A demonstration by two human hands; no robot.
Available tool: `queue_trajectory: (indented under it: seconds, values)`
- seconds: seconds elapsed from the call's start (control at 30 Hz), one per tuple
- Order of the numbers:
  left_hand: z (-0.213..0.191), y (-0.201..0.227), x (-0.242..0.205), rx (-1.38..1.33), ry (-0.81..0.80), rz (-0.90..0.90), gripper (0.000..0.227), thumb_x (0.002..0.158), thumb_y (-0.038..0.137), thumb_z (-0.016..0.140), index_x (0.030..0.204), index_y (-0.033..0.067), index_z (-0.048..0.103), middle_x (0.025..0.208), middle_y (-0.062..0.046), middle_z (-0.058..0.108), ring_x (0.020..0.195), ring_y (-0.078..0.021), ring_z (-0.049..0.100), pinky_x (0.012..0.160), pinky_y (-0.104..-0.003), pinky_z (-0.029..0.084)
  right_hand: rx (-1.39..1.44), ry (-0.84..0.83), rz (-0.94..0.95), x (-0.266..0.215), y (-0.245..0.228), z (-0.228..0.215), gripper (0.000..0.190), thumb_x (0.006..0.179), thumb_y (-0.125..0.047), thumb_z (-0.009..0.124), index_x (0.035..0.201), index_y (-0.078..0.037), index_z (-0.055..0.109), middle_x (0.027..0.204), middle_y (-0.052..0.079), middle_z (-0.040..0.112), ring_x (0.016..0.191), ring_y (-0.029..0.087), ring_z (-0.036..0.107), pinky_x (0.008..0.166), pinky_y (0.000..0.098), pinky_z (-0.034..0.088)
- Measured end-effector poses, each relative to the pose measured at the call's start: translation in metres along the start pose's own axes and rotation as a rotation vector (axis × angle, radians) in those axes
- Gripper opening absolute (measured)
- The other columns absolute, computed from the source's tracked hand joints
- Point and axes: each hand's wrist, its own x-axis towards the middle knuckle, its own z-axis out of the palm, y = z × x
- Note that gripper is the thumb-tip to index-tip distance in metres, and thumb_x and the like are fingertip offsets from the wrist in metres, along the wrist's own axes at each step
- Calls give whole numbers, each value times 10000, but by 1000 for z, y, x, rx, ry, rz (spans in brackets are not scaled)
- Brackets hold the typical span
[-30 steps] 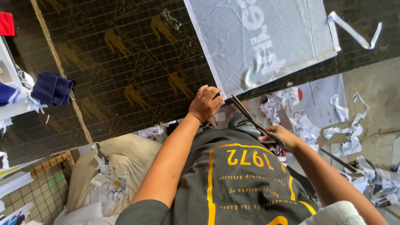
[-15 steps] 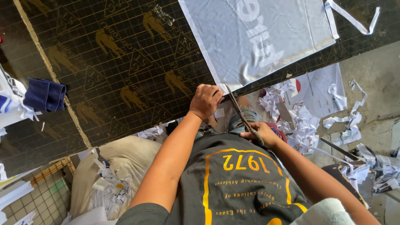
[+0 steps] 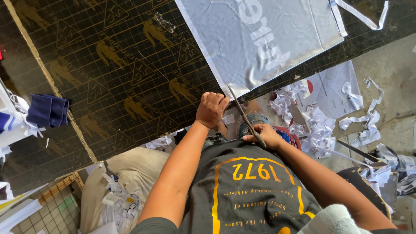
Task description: The person lays out a piece of light-colored fabric on a dark table and uses scissors to trim the edges. They then fold the fabric and cut it into smaller rectangular pieces, repeating the process with another piece of fabric.
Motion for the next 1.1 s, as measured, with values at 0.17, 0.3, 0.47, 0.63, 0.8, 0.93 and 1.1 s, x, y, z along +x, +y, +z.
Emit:
queue_trajectory:
  seconds: [0.17,0.3,0.47,0.63,0.8,0.93,1.1]
  values:
    - [-3,0,2,6,4,16,123,1013,230,529,943,222,629,836,33,496,801,-170,568,853,-354,448,-19,-9,4,7,2,0,308,672,-237,960,724,-45,726,555,86,676,564,151,701,550,206,490]
    - [-2,4,5,12,16,11,115,1000,201,529,950,208,632,822,30,502,791,-168,573,849,-357,449,-53,1,-16,11,6,-1,304,664,-260,964,696,-67,732,528,71,669,551,144,691,549,205,467]
    - [11,4,-4,-15,7,25,123,979,158,524,962,196,640,835,13,503,805,-189,571,868,-374,443,-144,30,-29,4,-3,-3,323,627,-246,982,673,-65,719,516,76,656,540,155,652,556,231,456]
    - [9,2,-4,-39,14,47,151,965,126,505,929,184,640,828,0,503,795,-201,572,868,-376,440,-106,28,-1,3,-16,-1,331,653,-251,970,653,-58,701,504,87,640,484,163,611,468,256,457]
    - [8,2,-4,-65,29,74,211,987,108,458,903,185,636,838,-3,499,786,-199,562,861,-373,433,164,25,-30,37,-23,5,332,677,-145,939,670,-10,636,518,116,589,450,189,649,404,271,518]
    - [4,2,2,-64,24,74,175,939,77,488,920,176,630,822,0,483,767,-196,546,821,-364,435,170,42,-53,42,-43,10,365,609,-91,974,662,6,626,512,134,583,430,216,651,386,264,517]
    - [9,1,2,-127,-2,74,147,902,85,499,812,170,578,743,1,438,669,-212,513,667,-351,444,129,51,-55,39,-54,7,376,625,-84,968,634,29,610,462,174,576,394,243,645,347,292,497]
